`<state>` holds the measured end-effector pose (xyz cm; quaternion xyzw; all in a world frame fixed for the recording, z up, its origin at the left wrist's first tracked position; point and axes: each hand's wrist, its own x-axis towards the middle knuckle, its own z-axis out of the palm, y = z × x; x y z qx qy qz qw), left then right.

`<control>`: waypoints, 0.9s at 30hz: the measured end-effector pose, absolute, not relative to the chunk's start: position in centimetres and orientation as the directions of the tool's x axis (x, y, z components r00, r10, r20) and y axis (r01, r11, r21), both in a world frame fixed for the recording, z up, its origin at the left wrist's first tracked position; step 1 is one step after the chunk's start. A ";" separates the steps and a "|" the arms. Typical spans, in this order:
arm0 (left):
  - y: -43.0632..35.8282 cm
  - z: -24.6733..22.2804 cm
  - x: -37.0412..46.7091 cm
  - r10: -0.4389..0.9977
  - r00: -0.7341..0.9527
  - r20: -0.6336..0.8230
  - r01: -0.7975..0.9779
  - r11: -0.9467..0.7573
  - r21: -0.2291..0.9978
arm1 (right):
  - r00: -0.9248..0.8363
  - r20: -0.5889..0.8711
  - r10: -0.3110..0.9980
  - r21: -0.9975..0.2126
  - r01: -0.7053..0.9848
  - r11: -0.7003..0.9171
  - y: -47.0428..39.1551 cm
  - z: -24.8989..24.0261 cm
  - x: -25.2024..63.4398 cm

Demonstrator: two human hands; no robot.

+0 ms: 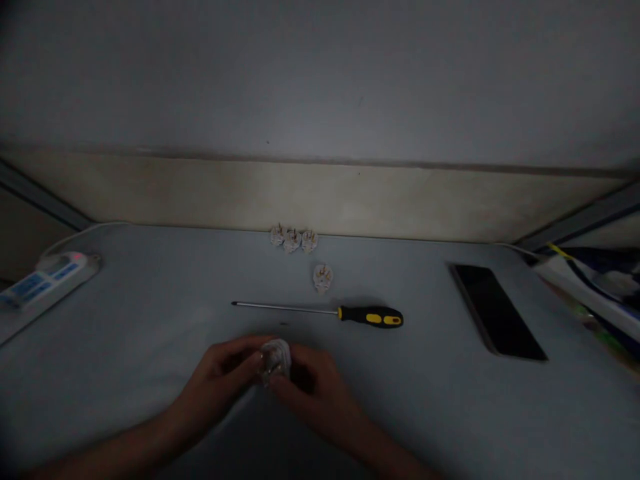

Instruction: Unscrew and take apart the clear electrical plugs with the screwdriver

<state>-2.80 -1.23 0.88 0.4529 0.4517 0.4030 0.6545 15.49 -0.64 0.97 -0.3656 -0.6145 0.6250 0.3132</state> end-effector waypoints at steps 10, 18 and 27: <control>-1.4 1.2 -2.7 0.925 0.336 -0.176 -0.026 0.196 0.980 | -0.501 -0.074 0.862 -0.957 0.278 0.080 -0.5 1.3 16.2; -0.3 1.7 -2.8 0.911 0.398 0.107 0.295 -0.238 0.925 | -0.421 0.189 0.887 -0.865 0.356 0.353 0.1 0.8 17.2; 0.3 -0.6 -3.7 0.877 0.392 0.280 0.545 -0.466 0.697 | -0.063 0.361 0.930 -0.731 0.600 0.324 2.8 2.5 22.7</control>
